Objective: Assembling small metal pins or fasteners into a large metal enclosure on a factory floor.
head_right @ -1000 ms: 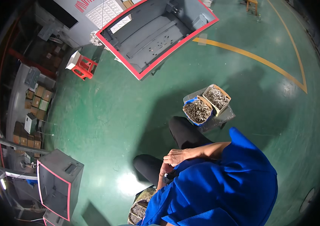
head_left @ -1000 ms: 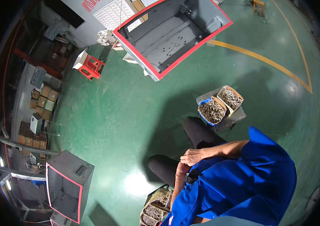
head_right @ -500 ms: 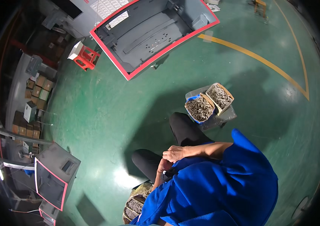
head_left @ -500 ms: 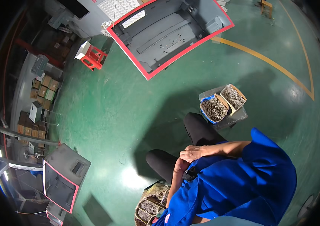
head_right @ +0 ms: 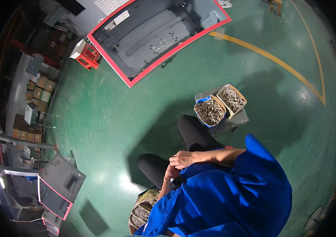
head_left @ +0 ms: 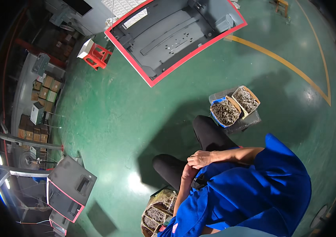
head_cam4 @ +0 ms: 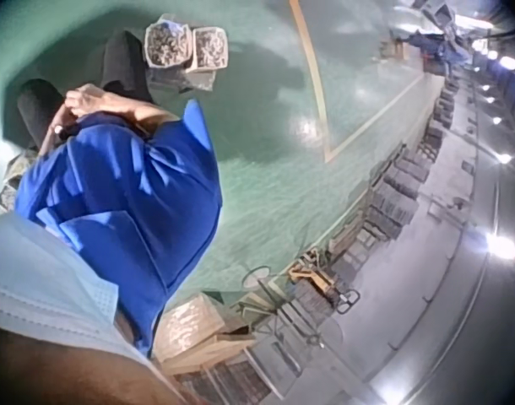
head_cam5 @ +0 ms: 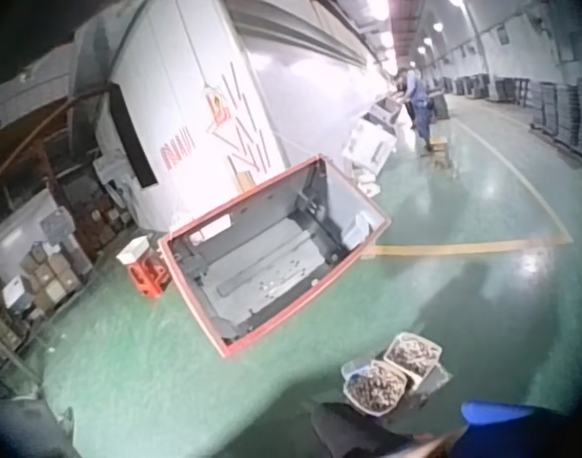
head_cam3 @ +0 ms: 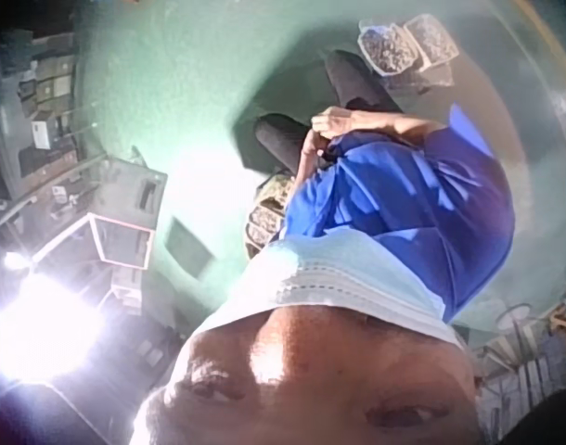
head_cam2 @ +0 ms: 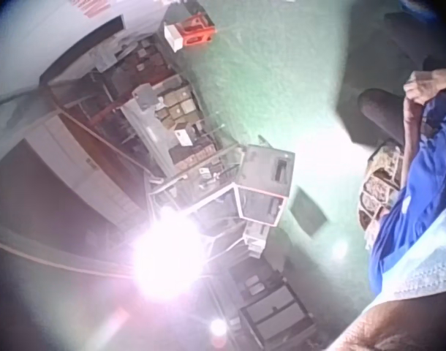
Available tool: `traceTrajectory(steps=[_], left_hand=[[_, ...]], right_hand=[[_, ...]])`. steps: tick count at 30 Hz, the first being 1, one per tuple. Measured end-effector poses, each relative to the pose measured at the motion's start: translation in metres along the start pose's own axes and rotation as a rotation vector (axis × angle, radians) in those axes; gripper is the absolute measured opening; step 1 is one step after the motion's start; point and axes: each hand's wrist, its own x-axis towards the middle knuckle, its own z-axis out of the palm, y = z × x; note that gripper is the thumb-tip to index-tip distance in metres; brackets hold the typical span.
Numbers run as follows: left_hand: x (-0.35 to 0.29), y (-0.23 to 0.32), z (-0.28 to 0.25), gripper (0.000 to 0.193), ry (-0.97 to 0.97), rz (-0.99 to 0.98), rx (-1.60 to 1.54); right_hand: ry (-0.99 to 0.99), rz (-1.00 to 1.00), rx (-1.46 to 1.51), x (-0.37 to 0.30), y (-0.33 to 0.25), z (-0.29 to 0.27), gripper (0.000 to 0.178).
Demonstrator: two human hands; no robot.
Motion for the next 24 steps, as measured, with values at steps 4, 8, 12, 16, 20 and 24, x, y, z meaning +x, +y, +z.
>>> traceTrajectory(steps=[4,8,12,16,20,24], left_hand=[[0.004,-0.019,-0.095,0.019,-0.064,0.208,0.780],[0.005,-0.010,-0.050,0.026,-0.179,-0.046,-0.190],[-0.007,-0.005,-0.014,0.030,-0.232,0.072,-0.061],[-0.003,-0.015,-0.016,0.034,-0.104,0.055,-0.204],[0.001,-0.017,-0.018,0.036,-0.023,0.033,-0.165],[0.002,-0.015,-0.013,0.036,-0.076,0.003,-0.208]], right_hand=[[-0.019,-0.087,-0.005,0.012,-0.010,-0.003,0.021],[-0.025,-0.067,-0.054,0.004,0.000,0.004,0.017],[0.004,-0.055,-0.051,0.004,0.002,0.013,0.008],[0.039,-0.076,-0.027,0.004,0.001,0.012,0.005],[0.044,-0.039,0.036,0.003,-0.001,0.011,0.005],[0.012,-0.034,0.084,0.003,0.000,0.005,0.009]])
